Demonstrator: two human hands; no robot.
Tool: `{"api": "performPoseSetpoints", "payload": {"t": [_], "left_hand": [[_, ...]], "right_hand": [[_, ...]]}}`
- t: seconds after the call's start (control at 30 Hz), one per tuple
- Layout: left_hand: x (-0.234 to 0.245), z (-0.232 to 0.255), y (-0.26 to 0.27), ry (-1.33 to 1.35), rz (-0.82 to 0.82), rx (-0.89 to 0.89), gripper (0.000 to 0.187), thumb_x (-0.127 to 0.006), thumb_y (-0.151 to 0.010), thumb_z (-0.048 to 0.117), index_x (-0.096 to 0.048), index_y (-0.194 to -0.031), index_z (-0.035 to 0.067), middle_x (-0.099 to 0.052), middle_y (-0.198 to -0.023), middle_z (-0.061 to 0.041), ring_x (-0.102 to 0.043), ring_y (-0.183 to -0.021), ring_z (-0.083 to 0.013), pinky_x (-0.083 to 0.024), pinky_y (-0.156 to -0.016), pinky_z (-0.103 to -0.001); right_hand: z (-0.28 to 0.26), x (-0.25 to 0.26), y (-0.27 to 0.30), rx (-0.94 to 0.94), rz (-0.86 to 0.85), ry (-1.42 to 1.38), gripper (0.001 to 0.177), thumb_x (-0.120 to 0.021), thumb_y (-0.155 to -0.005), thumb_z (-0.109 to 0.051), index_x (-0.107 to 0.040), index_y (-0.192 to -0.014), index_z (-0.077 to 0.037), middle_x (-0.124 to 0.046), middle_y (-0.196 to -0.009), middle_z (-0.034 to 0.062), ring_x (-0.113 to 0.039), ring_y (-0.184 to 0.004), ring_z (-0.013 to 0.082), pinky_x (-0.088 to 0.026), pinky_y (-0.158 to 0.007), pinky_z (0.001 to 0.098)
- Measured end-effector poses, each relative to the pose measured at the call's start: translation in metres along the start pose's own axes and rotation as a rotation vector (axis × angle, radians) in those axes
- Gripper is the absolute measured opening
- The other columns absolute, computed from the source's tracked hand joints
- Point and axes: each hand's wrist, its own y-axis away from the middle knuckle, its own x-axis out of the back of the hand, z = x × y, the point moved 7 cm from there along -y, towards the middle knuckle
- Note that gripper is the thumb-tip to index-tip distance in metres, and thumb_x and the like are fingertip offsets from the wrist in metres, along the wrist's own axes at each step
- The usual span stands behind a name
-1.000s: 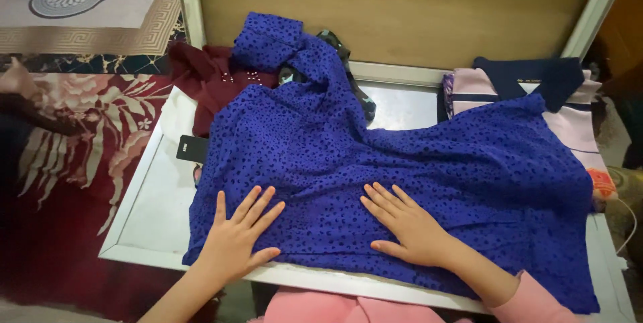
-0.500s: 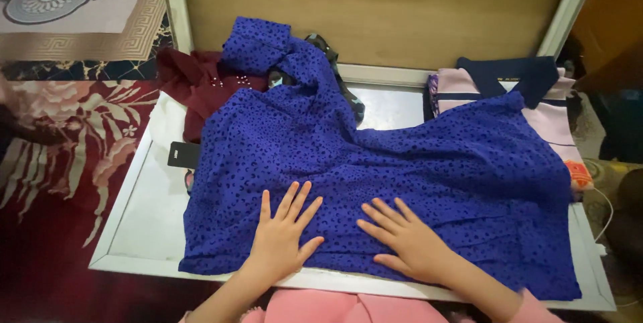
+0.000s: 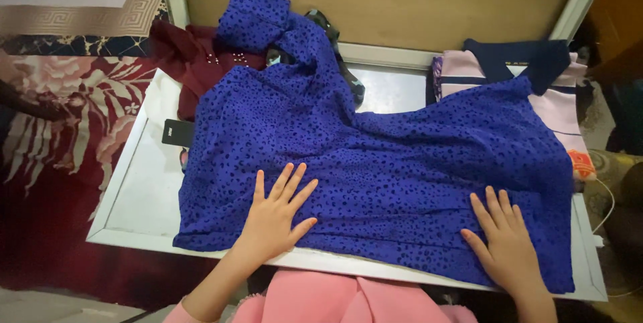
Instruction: Folding a blue patterned shirt and organizing it among other clothing items on a flat surface.
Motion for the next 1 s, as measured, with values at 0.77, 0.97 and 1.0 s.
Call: {"api": "performPoseSetpoints", "payload": {"t": [0.77, 0.97, 1.0], "left_hand": [[-0.002, -0.003, 0.0, 0.045, -0.002, 0.009, 0.077, -0.058, -0.091, 0.06, -0.041, -0.157, 0.026, -0.024, -0.171, -0.005, -0.016, -0.159, -0.0246, -0.008, -0.121, -0.065], [0.001, -0.002, -0.001, 0.069, -0.013, 0.012, 0.076, -0.059, -0.091, 0.059, -0.042, -0.157, 0.024, -0.025, -0.171, -0.006, -0.017, -0.159, -0.0246, -0.01, -0.121, -0.066], [0.002, -0.002, -0.001, 0.063, -0.013, 0.013, 0.076, -0.058, -0.092, 0.059, -0.041, -0.157, 0.024, -0.025, -0.171, -0.005, -0.018, -0.159, -0.0249, -0.009, -0.121, -0.065]], "right_hand": [[0.013, 0.014, 0.015, -0.209, 0.3, -0.125, 0.07, -0.063, -0.092, -0.032, -0.051, -0.153, -0.001, -0.045, -0.164, 0.0267, -0.037, -0.155, 0.0454, -0.025, -0.122, 0.0688], [0.017, 0.007, 0.01, -0.227, 0.196, -0.149, 0.068, -0.059, -0.093, -0.036, -0.05, -0.153, -0.005, -0.045, -0.163, 0.0232, -0.039, -0.153, 0.0405, -0.025, -0.123, 0.0634], [0.018, 0.007, 0.011, -0.233, 0.193, -0.173, 0.068, -0.059, -0.093, -0.036, -0.05, -0.153, -0.005, -0.045, -0.163, 0.0228, -0.038, -0.154, 0.0399, -0.023, -0.123, 0.0631]]}}
